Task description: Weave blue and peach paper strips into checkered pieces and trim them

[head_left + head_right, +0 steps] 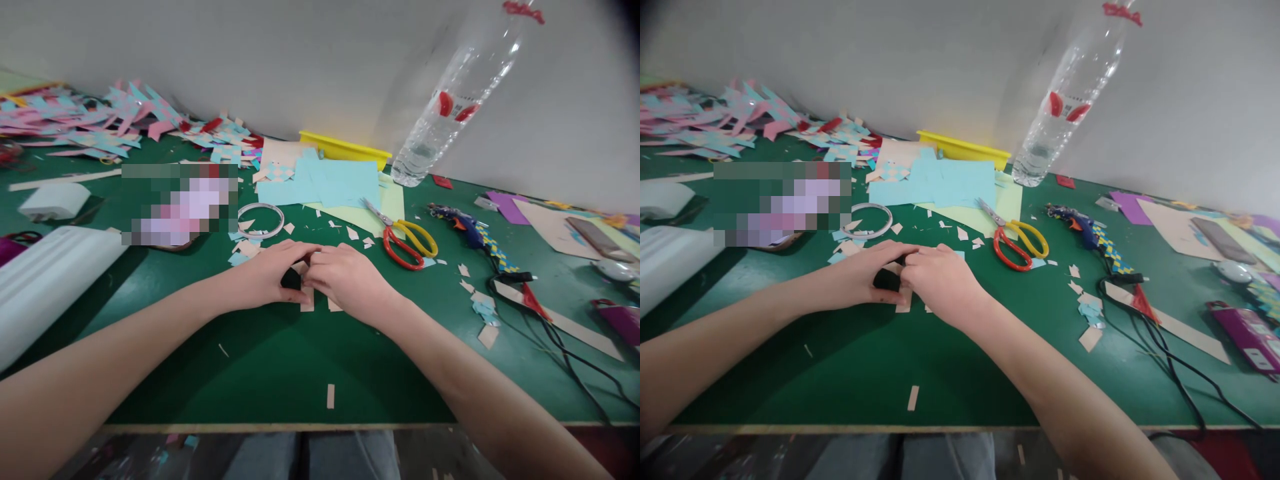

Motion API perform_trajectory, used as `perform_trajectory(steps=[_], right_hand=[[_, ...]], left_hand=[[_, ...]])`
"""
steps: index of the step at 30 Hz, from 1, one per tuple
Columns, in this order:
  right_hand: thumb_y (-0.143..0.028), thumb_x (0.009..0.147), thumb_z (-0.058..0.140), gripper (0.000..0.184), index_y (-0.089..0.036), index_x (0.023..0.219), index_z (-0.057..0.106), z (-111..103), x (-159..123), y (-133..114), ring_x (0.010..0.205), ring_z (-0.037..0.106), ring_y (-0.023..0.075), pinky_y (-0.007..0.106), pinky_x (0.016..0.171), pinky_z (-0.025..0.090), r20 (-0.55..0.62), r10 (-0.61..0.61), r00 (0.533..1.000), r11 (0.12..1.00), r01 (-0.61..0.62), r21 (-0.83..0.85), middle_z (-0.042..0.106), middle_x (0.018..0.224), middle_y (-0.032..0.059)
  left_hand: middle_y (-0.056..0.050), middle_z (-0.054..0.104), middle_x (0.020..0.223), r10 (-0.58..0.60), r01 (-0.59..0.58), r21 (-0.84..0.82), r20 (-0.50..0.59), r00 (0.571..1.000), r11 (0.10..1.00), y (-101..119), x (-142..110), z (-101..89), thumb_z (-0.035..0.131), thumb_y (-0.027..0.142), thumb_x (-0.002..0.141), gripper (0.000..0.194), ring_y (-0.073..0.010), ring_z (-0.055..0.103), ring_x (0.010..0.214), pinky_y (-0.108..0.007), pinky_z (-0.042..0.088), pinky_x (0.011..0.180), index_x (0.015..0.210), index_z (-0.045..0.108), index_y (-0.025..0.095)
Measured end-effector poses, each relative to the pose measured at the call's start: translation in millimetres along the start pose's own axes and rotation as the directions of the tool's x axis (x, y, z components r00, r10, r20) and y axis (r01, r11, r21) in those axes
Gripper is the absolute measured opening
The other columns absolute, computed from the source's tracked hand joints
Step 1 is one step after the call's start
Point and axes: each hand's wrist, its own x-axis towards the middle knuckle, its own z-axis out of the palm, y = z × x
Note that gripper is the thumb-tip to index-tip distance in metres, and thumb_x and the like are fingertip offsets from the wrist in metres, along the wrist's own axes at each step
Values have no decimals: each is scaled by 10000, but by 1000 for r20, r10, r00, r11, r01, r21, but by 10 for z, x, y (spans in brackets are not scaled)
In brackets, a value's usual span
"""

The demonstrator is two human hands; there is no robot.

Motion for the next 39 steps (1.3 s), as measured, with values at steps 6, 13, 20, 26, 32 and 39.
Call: perform_trajectory(steps=[6,13,20,26,32,39], right_hand=[[-173,919,516,211,-168,777,672,-41,20,14,851,539,165,316,634,249,52,6,999,997,-10,76,638,824,35],[-173,936,489,240,-172,813,696,-42,8,45,891,537,170,312,689,285,67,9,998,987,-20,162,652,867,36],[-158,932,482,283,-202,760,702,-61,-18,33,891,544,174,314,674,264,44,-6,999,984,-2,179,651,857,31],[-164,892,551,147,-144,804,668,-19,22,-17,855,546,174,314,671,257,27,27,999,998,-28,55,643,832,33],[-173,902,549,197,-205,798,713,-131,25,4,915,524,180,310,678,248,116,53,992,989,-69,134,641,846,19],[-194,905,554,204,-192,777,712,-83,24,-1,915,531,182,317,695,254,84,61,995,991,-70,117,640,853,29]], left_hand=[[-84,528,1261,-12,12,-11,8,1000,1000,-12,-9,1,688,491,767,717,-294,472,1179,-407,423,929,1375,365,288],[-87,516,1273,-33,33,-5,15,999,999,-30,-2,10,686,502,766,753,-305,456,1194,-434,406,950,1399,337,290],[-87,518,1250,-8,8,-9,15,1000,1000,-52,0,20,707,512,742,787,-293,447,1192,-421,392,965,1395,343,266],[-90,552,1207,9,-9,-22,3,1000,1000,-24,-5,7,713,477,745,748,-287,474,1153,-399,400,934,1368,378,235],[-87,564,1187,11,-11,-9,6,1000,1000,-14,3,3,699,494,753,725,-285,492,1118,-391,416,894,1356,394,232],[-85,552,1209,23,-23,0,8,1000,1000,-23,5,10,703,492,755,731,-280,484,1128,-389,417,904,1359,380,238]])
